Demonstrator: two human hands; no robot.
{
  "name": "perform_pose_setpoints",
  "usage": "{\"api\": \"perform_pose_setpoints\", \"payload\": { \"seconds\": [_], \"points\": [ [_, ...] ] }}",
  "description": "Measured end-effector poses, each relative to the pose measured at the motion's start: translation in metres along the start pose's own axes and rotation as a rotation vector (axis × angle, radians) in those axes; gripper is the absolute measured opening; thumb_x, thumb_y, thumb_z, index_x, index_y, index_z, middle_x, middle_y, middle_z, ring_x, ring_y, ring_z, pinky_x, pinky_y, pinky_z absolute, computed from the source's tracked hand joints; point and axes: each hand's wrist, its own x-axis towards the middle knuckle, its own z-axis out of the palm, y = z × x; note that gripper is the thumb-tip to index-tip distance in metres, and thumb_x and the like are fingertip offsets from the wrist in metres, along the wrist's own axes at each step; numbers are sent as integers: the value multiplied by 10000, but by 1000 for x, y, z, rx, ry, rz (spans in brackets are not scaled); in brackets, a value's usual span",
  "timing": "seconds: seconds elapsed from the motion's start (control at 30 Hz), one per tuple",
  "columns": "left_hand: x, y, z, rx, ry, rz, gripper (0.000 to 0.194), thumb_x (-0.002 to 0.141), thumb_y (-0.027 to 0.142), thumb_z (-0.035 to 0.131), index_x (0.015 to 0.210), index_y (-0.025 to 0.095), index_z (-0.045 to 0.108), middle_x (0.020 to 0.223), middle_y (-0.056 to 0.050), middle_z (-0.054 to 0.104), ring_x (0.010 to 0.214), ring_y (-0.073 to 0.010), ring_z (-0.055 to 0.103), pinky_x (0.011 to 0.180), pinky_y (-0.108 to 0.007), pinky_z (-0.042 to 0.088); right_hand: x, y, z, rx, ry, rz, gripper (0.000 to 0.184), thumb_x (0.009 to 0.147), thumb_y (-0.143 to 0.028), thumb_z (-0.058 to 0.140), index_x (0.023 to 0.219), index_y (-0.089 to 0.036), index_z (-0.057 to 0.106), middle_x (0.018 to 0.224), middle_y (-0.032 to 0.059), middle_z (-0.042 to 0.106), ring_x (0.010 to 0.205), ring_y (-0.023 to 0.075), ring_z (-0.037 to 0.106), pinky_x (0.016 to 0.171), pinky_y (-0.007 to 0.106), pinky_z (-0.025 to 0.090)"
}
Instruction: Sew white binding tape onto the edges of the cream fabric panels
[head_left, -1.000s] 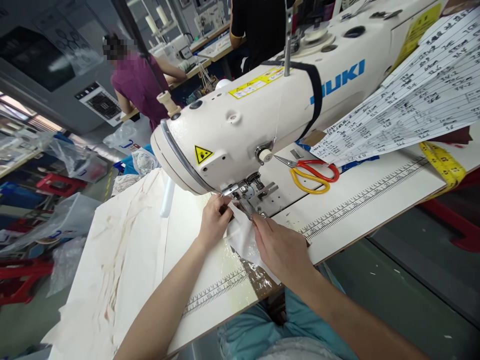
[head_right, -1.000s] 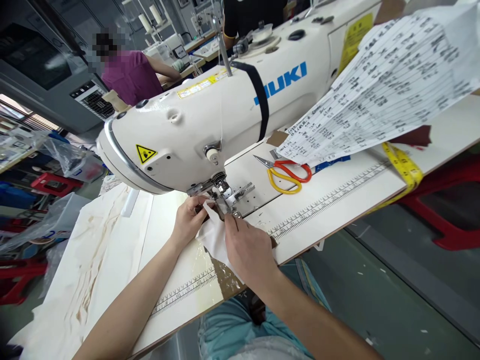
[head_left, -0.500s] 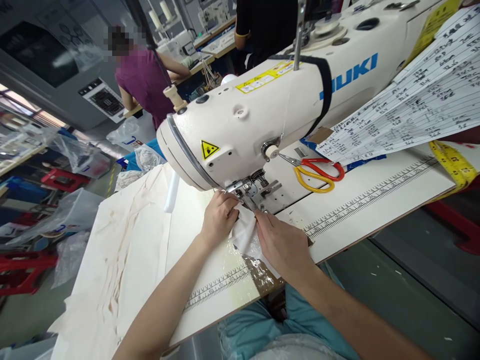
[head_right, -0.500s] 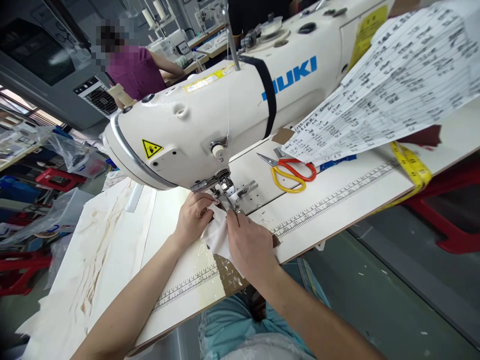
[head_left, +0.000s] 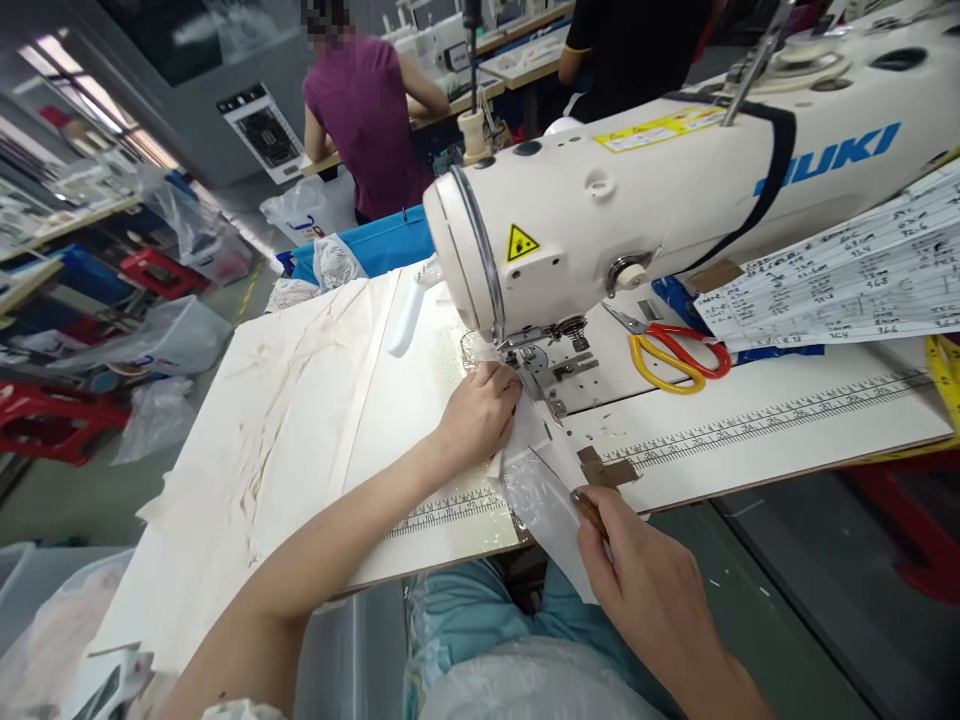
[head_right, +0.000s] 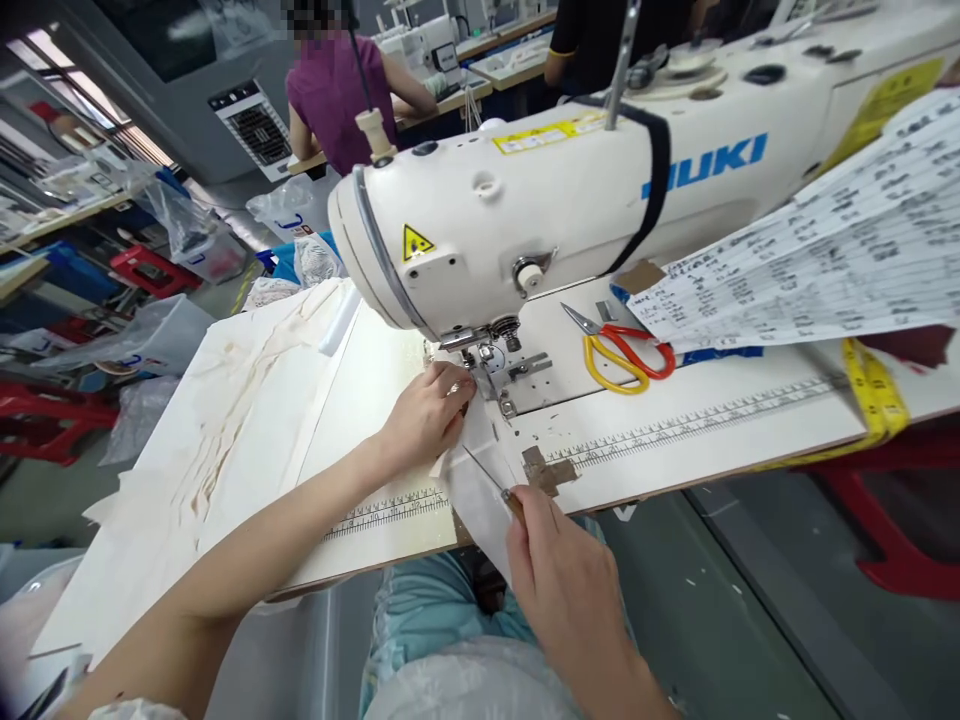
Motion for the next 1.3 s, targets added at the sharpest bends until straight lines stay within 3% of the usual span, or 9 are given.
{"api": "perform_pose_setpoints", "payload": {
  "seconds": [0.13, 0.27, 0.67, 1.3],
  "points": [
    [-8, 10, 5, -37, 36, -54, 359, 903, 97, 449, 1208, 2, 613, 1247, -184, 620, 1178, -298, 530, 991, -438, 519, 1, 6, -2, -25, -20, -39, 248, 999, -175, 338, 1057, -148, 578, 820, 50, 744, 619, 148, 718, 475, 218, 492],
    [-16, 9, 6, -131, 17, -73, 404, 928, 128, 422, 1288, 69, 595, 1319, -142, 617, 1271, -266, 516, 1060, -449, 478, -3, 9, -4, -46, -62, -32, 253, 995, -181, 346, 1109, -153, 570, 896, 75, 753, 706, 165, 735, 518, 228, 524],
    [-15, 12, 5, -107, -12, -100, 449, 965, 214, 365, 1346, 51, 538, 1373, -188, 557, 1322, -310, 473, 1074, -478, 441, 14, 9, 1, -174, -88, -42, 256, 996, -148, 358, 1088, -114, 595, 856, 63, 736, 644, 143, 702, 464, 213, 446],
    [-22, 34, 1, -17, -34, -82, 502, 926, 237, 402, 1360, 7, 509, 1403, -221, 533, 1332, -341, 469, 1090, -472, 390, 26, 6, 7, -137, -112, -79, 256, 975, -133, 376, 1110, -123, 593, 909, 80, 725, 716, 173, 702, 554, 247, 491]
  ]
}}
